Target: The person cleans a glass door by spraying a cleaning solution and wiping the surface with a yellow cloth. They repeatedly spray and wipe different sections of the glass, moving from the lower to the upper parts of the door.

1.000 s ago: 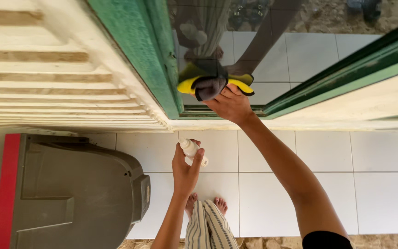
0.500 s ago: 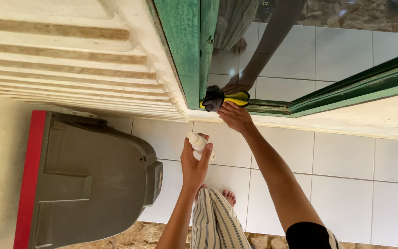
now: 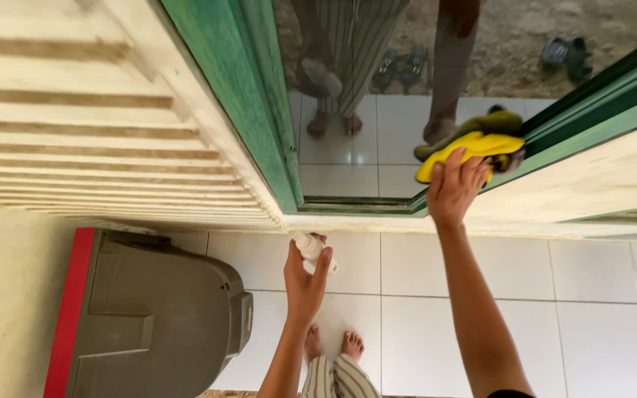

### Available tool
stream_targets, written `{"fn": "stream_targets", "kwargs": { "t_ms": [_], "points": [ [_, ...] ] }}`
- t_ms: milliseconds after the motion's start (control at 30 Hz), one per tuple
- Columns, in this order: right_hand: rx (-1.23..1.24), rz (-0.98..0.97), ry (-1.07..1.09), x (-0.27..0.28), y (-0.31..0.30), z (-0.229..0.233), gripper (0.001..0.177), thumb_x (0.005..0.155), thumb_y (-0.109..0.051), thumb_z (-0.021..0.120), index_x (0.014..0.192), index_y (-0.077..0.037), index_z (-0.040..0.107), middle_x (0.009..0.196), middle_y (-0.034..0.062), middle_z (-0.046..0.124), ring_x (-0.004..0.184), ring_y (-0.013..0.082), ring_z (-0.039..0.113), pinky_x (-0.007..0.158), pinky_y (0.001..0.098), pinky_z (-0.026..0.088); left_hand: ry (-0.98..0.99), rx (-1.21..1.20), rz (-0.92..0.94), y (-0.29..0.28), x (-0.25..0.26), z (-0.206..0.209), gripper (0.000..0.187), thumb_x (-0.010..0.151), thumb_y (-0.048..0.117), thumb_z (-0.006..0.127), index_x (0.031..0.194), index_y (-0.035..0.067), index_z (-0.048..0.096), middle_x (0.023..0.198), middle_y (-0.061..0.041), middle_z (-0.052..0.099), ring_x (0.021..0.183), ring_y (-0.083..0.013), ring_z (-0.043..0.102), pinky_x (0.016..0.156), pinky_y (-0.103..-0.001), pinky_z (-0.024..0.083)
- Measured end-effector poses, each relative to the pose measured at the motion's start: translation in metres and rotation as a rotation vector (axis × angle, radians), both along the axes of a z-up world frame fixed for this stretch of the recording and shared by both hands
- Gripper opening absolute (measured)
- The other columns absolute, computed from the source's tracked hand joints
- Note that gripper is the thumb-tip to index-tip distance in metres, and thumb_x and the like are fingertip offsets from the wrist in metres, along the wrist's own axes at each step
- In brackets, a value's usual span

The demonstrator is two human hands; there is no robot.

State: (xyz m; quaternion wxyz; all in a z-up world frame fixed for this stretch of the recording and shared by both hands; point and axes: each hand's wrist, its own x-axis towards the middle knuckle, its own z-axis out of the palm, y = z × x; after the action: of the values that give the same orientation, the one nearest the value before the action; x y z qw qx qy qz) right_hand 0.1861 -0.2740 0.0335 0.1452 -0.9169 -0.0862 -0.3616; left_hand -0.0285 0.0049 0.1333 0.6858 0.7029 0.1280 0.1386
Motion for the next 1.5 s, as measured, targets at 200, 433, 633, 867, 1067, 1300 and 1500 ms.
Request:
{"fn": "stream_targets", "kwargs": {
  "t_ms": [200,433,633,867,1067,1300,1500],
  "points": [
    [-0.259,0.016,0.065,-0.005,0.090,0.018,0.055,0.105,-0.024,0.057,0.154,-0.002,0.044,0.137,0.0345,0.048,0.128,0.0505,0.052,0.109,0.0700,0.039,0.008,-0.052,0.050,-0.004,-0.007,0.037,0.029,0.098,0.023,0.067,0.118,0.004,0.062,0.103,-0.007,0.070,0.088,-0.0143,0.063,0.074,-0.030,0.054],
    [-0.365,0.610,-0.063,-0.032,0.186,0.059,0.058,0.082,-0.012,0.059,0.139,-0.015,0.062,0.131,0.0090,0.062,0.118,0.0295,0.064,0.106,0.0545,0.045,0.024,-0.056,0.078,-0.006,0.012,0.064,0.034,0.096,0.031,0.067,0.118,0.005,0.063,0.100,-0.007,0.072,0.086,-0.0148,0.065,0.074,-0.031,0.054],
    [-0.349,0.145,0.407,-0.017,0.076,0.127,0.048,0.099,-0.012,0.058,0.146,-0.020,0.058,0.118,0.0134,0.061,0.095,0.0330,0.065,0.109,0.0603,0.040,0.010,-0.062,-0.034,0.007,0.033,0.095,0.036,0.094,0.033,0.068,0.117,0.005,0.064,0.101,-0.007,0.073,0.088,-0.0145,0.067,0.075,-0.032,0.055],
    [0.125,-0.091,-0.120,-0.020,0.083,0.180,0.060,0.106,-0.017,0.050,0.157,0.009,0.032,0.153,0.0361,0.040,0.138,0.0615,0.040,0.115,0.0656,0.034,-0.090,0.020,-0.058,0.046,0.054,0.146,0.036,0.095,0.030,0.068,0.118,0.003,0.064,0.104,-0.007,0.072,0.093,-0.0166,0.065,0.081,-0.033,0.054],
    [-0.298,0.274,0.292,-0.051,0.212,0.204,0.058,0.097,-0.011,0.062,0.153,-0.009,0.049,0.124,0.0191,0.054,0.124,0.0423,0.050,0.114,0.0608,0.032,-0.105,0.048,-0.089,0.052,0.074,0.181,0.037,0.093,0.028,0.068,0.119,0.004,0.060,0.106,-0.006,0.075,0.095,-0.0155,0.070,0.083,-0.033,0.055],
    [-0.181,0.118,0.443,-0.029,0.127,0.215,0.054,0.101,-0.009,0.056,0.154,-0.013,0.047,0.127,0.0193,0.059,0.100,0.0360,0.063,0.108,0.0593,0.036,-0.208,0.097,-0.166,0.042,0.088,0.192,0.030,0.096,0.030,0.067,0.111,0.003,0.064,0.095,-0.008,0.072,0.085,-0.0162,0.067,0.075,-0.033,0.054],
    [-0.021,-0.099,-0.187,0.003,0.034,0.231,0.054,0.106,-0.019,0.054,0.154,0.001,0.039,0.142,0.0388,0.049,0.130,0.0622,0.048,0.112,0.0632,0.038,-0.229,0.088,-0.169,0.035,0.092,0.205,0.032,0.096,0.033,0.066,0.110,0.004,0.064,0.091,-0.007,0.071,0.082,-0.0155,0.067,0.073,-0.032,0.054]
  ]
}}
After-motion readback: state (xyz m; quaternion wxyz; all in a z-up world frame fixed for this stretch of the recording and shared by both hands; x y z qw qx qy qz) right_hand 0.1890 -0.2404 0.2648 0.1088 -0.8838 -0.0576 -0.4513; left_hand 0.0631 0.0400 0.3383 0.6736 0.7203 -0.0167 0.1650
